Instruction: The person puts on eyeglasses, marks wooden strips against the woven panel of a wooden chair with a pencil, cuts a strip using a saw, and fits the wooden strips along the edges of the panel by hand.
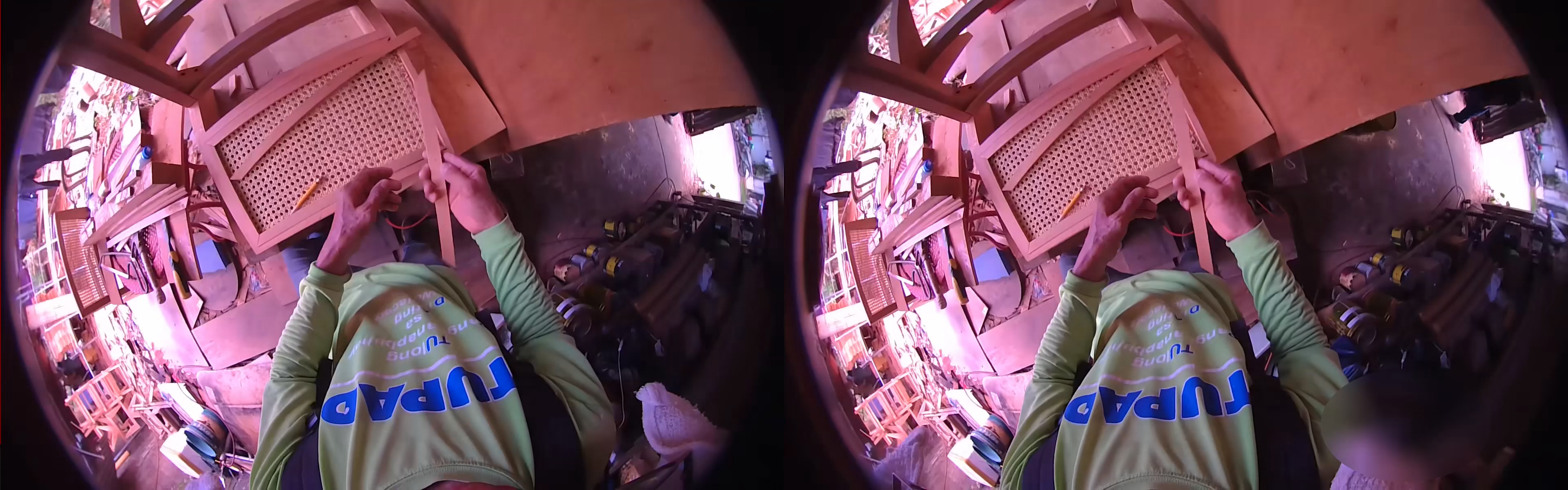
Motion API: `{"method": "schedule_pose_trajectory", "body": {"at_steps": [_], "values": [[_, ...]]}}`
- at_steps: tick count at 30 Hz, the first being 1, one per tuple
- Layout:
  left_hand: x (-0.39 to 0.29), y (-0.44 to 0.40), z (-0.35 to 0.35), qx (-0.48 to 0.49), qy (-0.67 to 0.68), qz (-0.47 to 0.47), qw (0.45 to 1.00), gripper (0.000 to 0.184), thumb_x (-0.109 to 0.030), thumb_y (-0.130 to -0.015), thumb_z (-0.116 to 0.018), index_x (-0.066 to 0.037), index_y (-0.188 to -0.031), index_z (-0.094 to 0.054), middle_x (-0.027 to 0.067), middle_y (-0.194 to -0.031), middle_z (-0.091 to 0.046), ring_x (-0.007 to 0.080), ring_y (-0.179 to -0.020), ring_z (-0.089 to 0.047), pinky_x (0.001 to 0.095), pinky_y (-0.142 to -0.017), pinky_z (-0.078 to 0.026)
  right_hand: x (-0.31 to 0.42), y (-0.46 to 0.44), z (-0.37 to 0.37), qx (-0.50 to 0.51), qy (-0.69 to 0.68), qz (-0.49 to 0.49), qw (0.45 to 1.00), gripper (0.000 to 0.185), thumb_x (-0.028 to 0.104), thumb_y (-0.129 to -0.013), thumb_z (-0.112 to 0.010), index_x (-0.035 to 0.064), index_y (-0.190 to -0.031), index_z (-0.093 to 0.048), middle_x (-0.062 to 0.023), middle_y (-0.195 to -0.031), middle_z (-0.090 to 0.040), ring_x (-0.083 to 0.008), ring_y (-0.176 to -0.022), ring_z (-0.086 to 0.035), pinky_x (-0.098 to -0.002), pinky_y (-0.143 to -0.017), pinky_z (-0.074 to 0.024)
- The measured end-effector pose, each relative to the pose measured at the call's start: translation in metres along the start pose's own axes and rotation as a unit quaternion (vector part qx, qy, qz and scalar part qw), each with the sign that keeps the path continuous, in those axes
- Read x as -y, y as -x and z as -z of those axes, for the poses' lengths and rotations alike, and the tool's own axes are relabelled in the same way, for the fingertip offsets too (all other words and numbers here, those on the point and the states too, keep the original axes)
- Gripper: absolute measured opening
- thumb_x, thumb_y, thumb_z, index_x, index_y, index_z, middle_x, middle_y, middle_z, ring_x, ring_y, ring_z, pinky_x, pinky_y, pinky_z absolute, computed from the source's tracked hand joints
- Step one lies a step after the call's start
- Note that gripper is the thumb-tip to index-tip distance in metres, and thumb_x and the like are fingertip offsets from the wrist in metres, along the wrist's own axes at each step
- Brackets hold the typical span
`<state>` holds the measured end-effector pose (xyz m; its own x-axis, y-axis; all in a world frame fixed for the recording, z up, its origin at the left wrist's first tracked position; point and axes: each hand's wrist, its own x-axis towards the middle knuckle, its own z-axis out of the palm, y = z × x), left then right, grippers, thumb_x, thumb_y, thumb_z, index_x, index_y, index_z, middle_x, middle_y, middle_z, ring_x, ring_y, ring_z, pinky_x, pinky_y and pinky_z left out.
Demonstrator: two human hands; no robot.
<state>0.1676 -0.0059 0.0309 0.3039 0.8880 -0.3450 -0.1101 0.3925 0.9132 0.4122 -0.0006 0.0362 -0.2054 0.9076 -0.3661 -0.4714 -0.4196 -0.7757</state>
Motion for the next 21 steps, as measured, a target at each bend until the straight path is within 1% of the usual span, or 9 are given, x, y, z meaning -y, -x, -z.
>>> {"method": "schedule_pose_trajectory", "body": {"at_steps": [3,4,7,8,11,12,15,16,21], "values": [[0.014,0.014,-0.009,0.021,0.057,0.014,0.998,0.044,-0.032,-0.115,-0.065,0.006,-0.138,-0.063,0.0126,-0.114,-0.076,0.0185,-0.099,-0.075,0.0341,-0.092,-0.063,-0.012,-0.012,0.014,-0.033,-0.119,0.012,0.992,0.026,0.011,-0.112,-0.051,-0.0042,-0.129,-0.065,-0.0131,-0.108,-0.072,-0.0204,-0.086,-0.069,-0.0354,-0.079,-0.0576],[0.012,0.021,-0.012,0.035,0.052,0.028,0.998,0.041,-0.030,-0.116,-0.063,0.005,-0.137,-0.065,0.0121,-0.116,-0.077,0.0187,-0.100,-0.076,0.0339,-0.094,-0.063,-0.013,-0.014,0.018,-0.043,-0.131,0.005,0.990,0.026,0.010,-0.112,-0.051,-0.0045,-0.130,-0.064,-0.0137,-0.108,-0.072,-0.0213,-0.087,-0.069,-0.0363,-0.080,-0.0574],[0.031,0.035,-0.015,0.069,0.082,0.076,0.991,0.041,-0.030,-0.116,-0.063,0.004,-0.137,-0.066,0.0124,-0.118,-0.077,0.0192,-0.103,-0.077,0.0341,-0.097,-0.063,-0.011,-0.023,0.024,-0.062,-0.155,0.008,0.986,0.026,0.009,-0.112,-0.052,-0.0052,-0.131,-0.062,-0.0149,-0.108,-0.072,-0.0232,-0.090,-0.068,-0.0380,-0.081,-0.0568],[0.038,0.039,-0.017,0.084,0.078,0.076,0.990,0.041,-0.031,-0.116,-0.063,0.003,-0.138,-0.067,0.0124,-0.119,-0.077,0.0192,-0.104,-0.077,0.0351,-0.098,-0.063,-0.010,-0.025,0.025,-0.062,-0.152,0.013,0.986,0.025,0.009,-0.112,-0.052,-0.0052,-0.131,-0.062,-0.0150,-0.108,-0.072,-0.0234,-0.090,-0.068,-0.0381,-0.081,-0.0567],[0.047,0.046,-0.028,0.107,0.107,0.146,0.978,0.037,-0.027,-0.116,-0.062,0.002,-0.139,-0.067,0.0109,-0.118,-0.078,0.0181,-0.105,-0.076,0.0362,-0.100,-0.062,-0.010,-0.028,0.030,-0.060,-0.155,0.020,0.986,0.025,0.007,-0.112,-0.051,-0.0057,-0.130,-0.062,-0.0152,-0.108,-0.072,-0.0237,-0.091,-0.068,-0.0382,-0.082,-0.0562],[0.042,0.047,-0.033,0.109,0.084,0.159,0.978,0.038,-0.029,-0.116,-0.063,0.001,-0.140,-0.067,0.0086,-0.114,-0.078,0.0169,-0.102,-0.076,0.0351,-0.098,-0.062,-0.011,-0.028,0.031,-0.055,-0.160,0.025,0.985,0.025,0.007,-0.112,-0.051,-0.0059,-0.130,-0.062,-0.0153,-0.108,-0.072,-0.0237,-0.092,-0.068,-0.0381,-0.082,-0.0561],[0.038,0.042,-0.044,0.135,0.077,0.152,0.976,0.039,-0.031,-0.115,-0.065,0.000,-0.139,-0.067,0.0074,-0.112,-0.077,0.0166,-0.101,-0.076,0.0345,-0.096,-0.063,-0.009,-0.032,0.029,-0.059,-0.160,0.036,0.985,0.026,0.007,-0.112,-0.050,-0.0064,-0.130,-0.063,-0.0153,-0.108,-0.072,-0.0237,-0.093,-0.068,-0.0381,-0.084,-0.0559],[0.032,0.039,-0.047,0.146,0.057,0.132,0.979,0.039,-0.031,-0.114,-0.067,0.000,-0.138,-0.066,0.0064,-0.109,-0.077,0.0163,-0.101,-0.076,0.0343,-0.095,-0.063,-0.009,-0.031,0.027,-0.065,-0.158,0.038,0.985,0.026,0.007,-0.112,-0.050,-0.0065,-0.130,-0.063,-0.0152,-0.109,-0.072,-0.0237,-0.093,-0.068,-0.0381,-0.085,-0.0559],[0.025,0.034,-0.052,0.140,0.094,0.130,0.977,0.034,-0.028,-0.113,-0.068,-0.001,-0.134,-0.068,0.0057,-0.109,-0.076,0.0144,-0.099,-0.074,0.0331,-0.094,-0.062,-0.005,-0.027,0.026,-0.080,-0.171,0.052,0.981,0.026,0.008,-0.112,-0.052,-0.0057,-0.130,-0.064,-0.0146,-0.110,-0.072,-0.0229,-0.092,-0.068,-0.0381,-0.085,-0.0566]]}}
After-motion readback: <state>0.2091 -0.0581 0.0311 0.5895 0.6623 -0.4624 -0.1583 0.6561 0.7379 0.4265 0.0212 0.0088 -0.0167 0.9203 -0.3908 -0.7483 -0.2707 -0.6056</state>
